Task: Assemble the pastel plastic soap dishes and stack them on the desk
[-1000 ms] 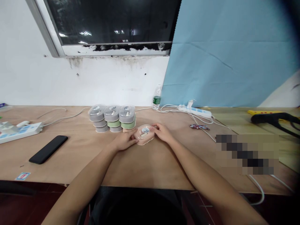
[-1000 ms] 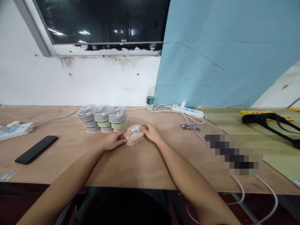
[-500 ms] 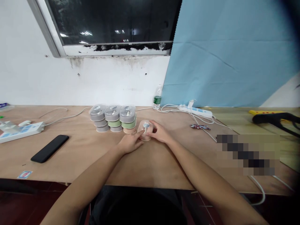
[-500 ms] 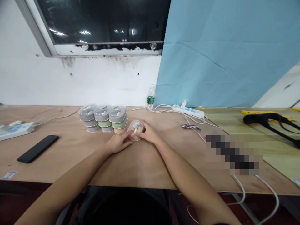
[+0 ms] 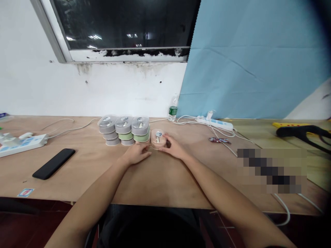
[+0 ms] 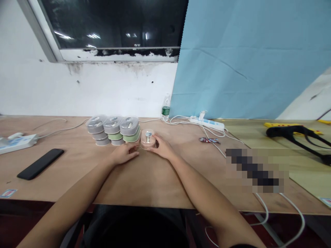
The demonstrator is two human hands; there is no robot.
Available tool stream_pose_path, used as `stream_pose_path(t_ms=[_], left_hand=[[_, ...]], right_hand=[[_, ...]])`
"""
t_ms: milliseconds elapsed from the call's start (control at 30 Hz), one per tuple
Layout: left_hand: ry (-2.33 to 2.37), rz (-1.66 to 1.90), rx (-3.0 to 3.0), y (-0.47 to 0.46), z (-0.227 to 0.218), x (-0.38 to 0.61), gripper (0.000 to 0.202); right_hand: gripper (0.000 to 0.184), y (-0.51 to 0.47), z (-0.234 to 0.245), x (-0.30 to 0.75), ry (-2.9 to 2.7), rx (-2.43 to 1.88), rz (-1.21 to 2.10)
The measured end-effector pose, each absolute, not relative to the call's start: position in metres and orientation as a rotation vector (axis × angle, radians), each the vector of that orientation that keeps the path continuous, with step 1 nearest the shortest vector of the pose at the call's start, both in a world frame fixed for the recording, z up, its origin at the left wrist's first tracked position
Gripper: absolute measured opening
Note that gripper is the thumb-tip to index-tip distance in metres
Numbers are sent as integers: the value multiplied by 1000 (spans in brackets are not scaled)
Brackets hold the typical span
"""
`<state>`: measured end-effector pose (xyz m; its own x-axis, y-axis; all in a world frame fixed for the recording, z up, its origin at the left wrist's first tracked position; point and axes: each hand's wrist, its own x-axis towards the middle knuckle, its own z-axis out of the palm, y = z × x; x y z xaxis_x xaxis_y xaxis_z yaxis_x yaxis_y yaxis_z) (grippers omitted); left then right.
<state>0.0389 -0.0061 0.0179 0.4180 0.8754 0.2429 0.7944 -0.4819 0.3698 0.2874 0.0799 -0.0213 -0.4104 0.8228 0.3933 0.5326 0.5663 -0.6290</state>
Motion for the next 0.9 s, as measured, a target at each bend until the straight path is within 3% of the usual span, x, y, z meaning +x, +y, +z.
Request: stream_pose_path(t_ms=[167,333,567,900], left_hand=[[1466,593,2423,-5,16,38,40],[1459,532,2480,-6,16,38,37],[1431,486,2492,-8,16,38,51],[1440,434,2492,-9,15,38,57]], right_hand=[[73,85,-30,287,-2151,-1034,517],[84,86,-31,289,-2146,-1045,552],[90,82,-24,293,-2181,-1067,635],[89,82,-20,297,-2230,-1122,626]])
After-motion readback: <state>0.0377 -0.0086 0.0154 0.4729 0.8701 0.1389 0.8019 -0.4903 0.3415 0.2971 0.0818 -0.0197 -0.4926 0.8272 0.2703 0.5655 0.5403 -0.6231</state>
